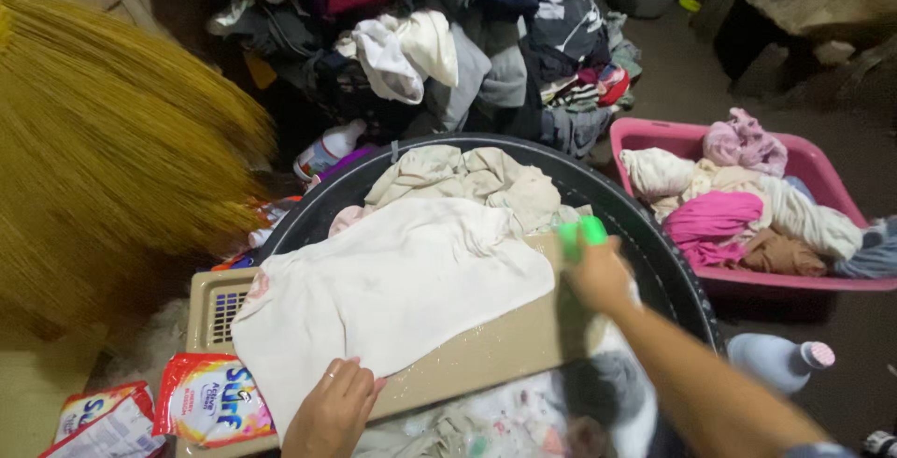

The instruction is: The person hand washes clothes in a large black basin using a green brush and a washboard. They scrub a white floral cloth and a white cloth with colorful patterns, then wring them out and place them back into the basin.

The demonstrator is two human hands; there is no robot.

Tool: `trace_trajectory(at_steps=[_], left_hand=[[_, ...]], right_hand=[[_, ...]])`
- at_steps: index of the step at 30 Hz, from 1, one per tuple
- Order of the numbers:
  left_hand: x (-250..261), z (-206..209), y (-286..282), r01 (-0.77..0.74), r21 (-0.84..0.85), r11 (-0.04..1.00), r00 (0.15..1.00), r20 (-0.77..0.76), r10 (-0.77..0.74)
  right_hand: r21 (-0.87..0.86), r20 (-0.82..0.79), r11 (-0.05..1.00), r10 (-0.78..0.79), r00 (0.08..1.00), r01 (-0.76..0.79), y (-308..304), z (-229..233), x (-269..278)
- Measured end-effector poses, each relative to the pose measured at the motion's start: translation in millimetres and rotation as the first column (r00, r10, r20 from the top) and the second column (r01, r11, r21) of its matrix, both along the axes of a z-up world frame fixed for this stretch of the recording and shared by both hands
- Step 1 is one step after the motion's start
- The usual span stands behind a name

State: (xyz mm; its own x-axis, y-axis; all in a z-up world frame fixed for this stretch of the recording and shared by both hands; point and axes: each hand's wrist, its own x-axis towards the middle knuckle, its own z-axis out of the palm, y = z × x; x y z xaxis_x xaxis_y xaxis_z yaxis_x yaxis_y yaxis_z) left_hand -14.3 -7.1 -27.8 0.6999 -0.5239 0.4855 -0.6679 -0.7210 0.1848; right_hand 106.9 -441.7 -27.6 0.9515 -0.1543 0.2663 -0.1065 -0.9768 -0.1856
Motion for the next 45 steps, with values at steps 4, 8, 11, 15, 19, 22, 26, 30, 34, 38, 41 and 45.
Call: trace_trajectory(at_steps=[4,8,11,15,19,22,26,30,34,38,41,45], left_hand=[[-2.4,26.6,-8.1,-0.073,-0.132,0.988,0.986,-0.161,0.052],[-8.0,43.6,-14.6,-0.157,-0.119,0.980,0.966,-0.224,0.127],[-11.3,53.1,-15.4,-0.130,-0.127,0.983,0.976,-0.191,0.105],[-12.8,58.7,-9.2,-0.162,-0.136,0.977,0.985,-0.090,0.150],[-16.5,52.1,13.8,-0.305,-0.036,0.952,0.925,-0.246,0.288],[-16.3,53.6,34.2,-0.424,-0.099,0.900,0.856,-0.368,0.363],[2.3,91.0,77.6,-0.607,-0.385,0.695,0.694,-0.683,0.228],[35.1,139.9,106.6,-0.626,-0.561,0.541,0.634,-0.771,-0.066],[69.2,130.7,67.8,-0.755,-0.655,-0.045,0.587,-0.642,-0.493],[37.8,56.9,32.0,-0.824,-0.409,0.392,0.368,-0.912,-0.180],[35.8,20.3,27.0,-0.781,-0.253,0.571,0.520,-0.769,0.371],[26.9,6.9,24.1,-0.800,-0.255,0.543,0.562,-0.636,0.529]], right_hand=[[0.047,-0.127,0.996,-0.063,0.990,0.069,-9.7,7.3,-13.5],[0.022,0.097,0.982,0.186,0.978,-0.189,43.6,-18.2,-58.2],[0.011,0.041,0.988,0.153,0.987,-0.153,52.1,-14.1,-59.3],[0.037,0.058,0.995,0.089,0.994,-0.091,28.9,25.7,-37.9],[0.072,0.441,0.997,0.006,0.898,-0.042,8.9,85.1,-33.6],[0.162,0.560,0.987,-0.100,0.822,0.009,-12.0,142.7,-29.2],[0.161,0.629,0.986,-0.126,0.767,0.029,-35.2,208.4,-24.1],[0.315,0.562,0.949,-0.206,0.801,0.023,-51.7,216.7,1.6],[0.167,0.537,0.986,-0.117,0.835,0.030,-63.5,169.1,47.6],[0.150,0.304,0.983,0.058,0.951,-0.108,34.0,92.2,20.6],[0.219,-0.002,0.917,0.341,0.940,-0.332,184.0,33.7,-51.6],[0.183,0.176,0.661,0.706,0.686,-0.727,264.8,-24.2,-103.1]])
